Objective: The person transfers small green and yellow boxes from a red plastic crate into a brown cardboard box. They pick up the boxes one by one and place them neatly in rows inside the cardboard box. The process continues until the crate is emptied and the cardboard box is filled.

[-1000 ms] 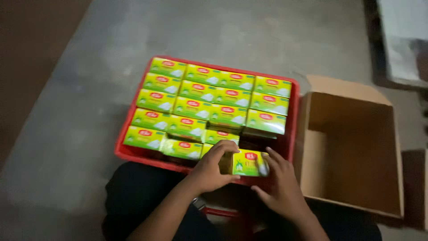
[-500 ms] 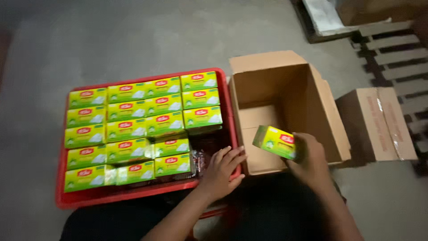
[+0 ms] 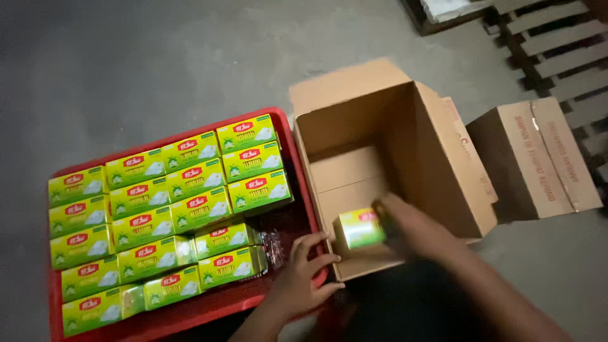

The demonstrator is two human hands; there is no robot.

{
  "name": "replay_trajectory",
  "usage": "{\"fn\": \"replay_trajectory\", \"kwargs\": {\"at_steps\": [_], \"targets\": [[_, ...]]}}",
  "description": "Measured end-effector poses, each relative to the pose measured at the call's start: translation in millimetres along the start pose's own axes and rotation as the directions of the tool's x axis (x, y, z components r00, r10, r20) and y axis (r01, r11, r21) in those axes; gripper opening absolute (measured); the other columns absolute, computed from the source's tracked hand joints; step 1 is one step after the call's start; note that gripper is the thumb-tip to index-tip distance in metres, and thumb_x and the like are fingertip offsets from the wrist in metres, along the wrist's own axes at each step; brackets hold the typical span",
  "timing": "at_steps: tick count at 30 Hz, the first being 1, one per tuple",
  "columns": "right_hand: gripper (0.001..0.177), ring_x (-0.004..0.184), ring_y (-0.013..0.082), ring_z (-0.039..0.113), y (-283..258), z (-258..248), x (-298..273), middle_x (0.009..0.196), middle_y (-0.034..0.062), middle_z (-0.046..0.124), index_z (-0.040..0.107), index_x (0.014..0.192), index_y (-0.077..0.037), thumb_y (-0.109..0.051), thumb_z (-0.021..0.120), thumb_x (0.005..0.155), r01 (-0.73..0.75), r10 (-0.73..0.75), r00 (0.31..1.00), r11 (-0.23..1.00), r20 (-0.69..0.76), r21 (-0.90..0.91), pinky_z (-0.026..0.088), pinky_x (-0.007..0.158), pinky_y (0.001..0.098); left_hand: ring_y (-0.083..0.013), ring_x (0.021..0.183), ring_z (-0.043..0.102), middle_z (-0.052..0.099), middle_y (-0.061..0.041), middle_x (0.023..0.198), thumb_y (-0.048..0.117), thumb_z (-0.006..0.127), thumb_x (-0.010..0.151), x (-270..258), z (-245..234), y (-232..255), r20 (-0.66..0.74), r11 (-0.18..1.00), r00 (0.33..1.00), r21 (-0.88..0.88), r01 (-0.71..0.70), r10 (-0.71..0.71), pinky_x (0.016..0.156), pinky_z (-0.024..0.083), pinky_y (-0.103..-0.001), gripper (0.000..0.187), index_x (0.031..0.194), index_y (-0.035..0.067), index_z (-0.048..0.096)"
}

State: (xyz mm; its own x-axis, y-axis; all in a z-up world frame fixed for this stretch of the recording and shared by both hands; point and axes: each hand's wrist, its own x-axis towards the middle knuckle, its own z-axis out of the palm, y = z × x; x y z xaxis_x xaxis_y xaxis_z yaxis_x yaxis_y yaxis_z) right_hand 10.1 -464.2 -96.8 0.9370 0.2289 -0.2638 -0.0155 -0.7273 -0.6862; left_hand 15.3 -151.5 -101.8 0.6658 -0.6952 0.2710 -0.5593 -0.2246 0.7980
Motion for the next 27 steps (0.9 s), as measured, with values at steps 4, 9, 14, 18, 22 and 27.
{"fn": "replay_trajectory", "kwargs": {"at_steps": [4, 9, 14, 18, 22, 27], "targets": [[0.052, 0.082, 0.0387, 0.064, 57, 12, 96, 0.110, 0.0094, 0.054, 0.052, 0.112, -0.019, -0.003, 0.071, 0.066, -0.070, 0.071, 0.997, 0.984, 0.002, -0.161, 0.048, 0.067, 0.0534, -0.0378, 0.136, 0.043, 0.040, -0.014, 0.149, 0.028, 0.090, 0.080, -5, 5, -2, 0.072, 0.996, 0.996, 0.065, 0.057, -0.062, 0.111, 0.042, -0.055, 0.044, 0.115, 0.012, 0.069], [0.060, 0.099, 0.0501, 0.061, 75, 23, 198, 0.133, 0.0232, 0.040, 0.049, 0.133, -0.015, -0.009, 0.071, 0.077, -0.152, 0.127, 0.987, 0.934, -0.095, -0.324, 0.054, 0.084, 0.0585, -0.0459, 0.136, 0.047, 0.038, -0.025, 0.153, 0.031, 0.091, 0.083, 0, 2, 1, 0.050, 0.991, 0.998, 0.133, 0.027, -0.034, 0.109, 0.044, -0.054, 0.049, 0.119, 0.012, 0.062], [0.065, 0.091, 0.0383, 0.064, 94, 64, 231, 0.141, 0.0215, 0.034, 0.055, 0.138, -0.025, -0.027, 0.076, 0.076, -0.271, 0.227, 0.960, 0.898, -0.162, -0.348, 0.053, 0.081, 0.0429, -0.0435, 0.139, 0.053, 0.026, -0.025, 0.161, 0.023, 0.094, 0.076, 1, 4, 0, 0.039, 0.987, 0.987, 0.024, 0.156, -0.157, 0.103, 0.053, -0.050, 0.058, 0.121, 0.016, 0.057], [0.052, 0.090, 0.0422, 0.064, 60, 44, 239, 0.096, 0.0244, 0.066, 0.050, 0.131, -0.017, -0.049, 0.042, 0.092, -0.673, 0.803, 0.554, 0.587, -0.219, 0.449, 0.040, 0.077, 0.0550, -0.0397, 0.138, 0.053, 0.026, -0.021, 0.160, 0.016, 0.094, 0.073, 3, -3, 2, 0.124, 0.978, 0.971, 0.014, 0.206, -0.206, 0.107, 0.050, -0.049, 0.059, 0.119, 0.015, 0.057], [0.062, 0.104, 0.0416, 0.056, 118, 72, 229, 0.114, 0.0222, 0.061, 0.047, 0.116, -0.008, -0.039, 0.087, 0.079, -0.489, 0.427, 0.837, 0.864, -0.341, -0.121, 0.049, 0.080, 0.0557, -0.0416, 0.149, 0.040, 0.034, -0.022, 0.151, 0.017, 0.096, 0.075, -5, 8, -10, 0.088, 0.989, 0.985, 0.021, 0.149, -0.150, 0.116, 0.041, -0.047, 0.059, 0.118, 0.014, 0.056], [0.041, 0.097, 0.0436, 0.071, 130, 97, 242, 0.107, 0.0227, 0.073, 0.055, 0.115, -0.005, -0.028, 0.074, 0.086, -0.477, 0.474, 0.846, 0.878, -0.245, 0.050, 0.055, 0.079, 0.0475, -0.0452, 0.137, 0.046, 0.030, -0.030, 0.157, 0.022, 0.098, 0.071, -14, 16, -26, 0.103, 0.993, 0.988, 0.028, 0.114, -0.116, 0.109, 0.044, -0.050, 0.065, 0.120, 0.016, 0.056]]}}
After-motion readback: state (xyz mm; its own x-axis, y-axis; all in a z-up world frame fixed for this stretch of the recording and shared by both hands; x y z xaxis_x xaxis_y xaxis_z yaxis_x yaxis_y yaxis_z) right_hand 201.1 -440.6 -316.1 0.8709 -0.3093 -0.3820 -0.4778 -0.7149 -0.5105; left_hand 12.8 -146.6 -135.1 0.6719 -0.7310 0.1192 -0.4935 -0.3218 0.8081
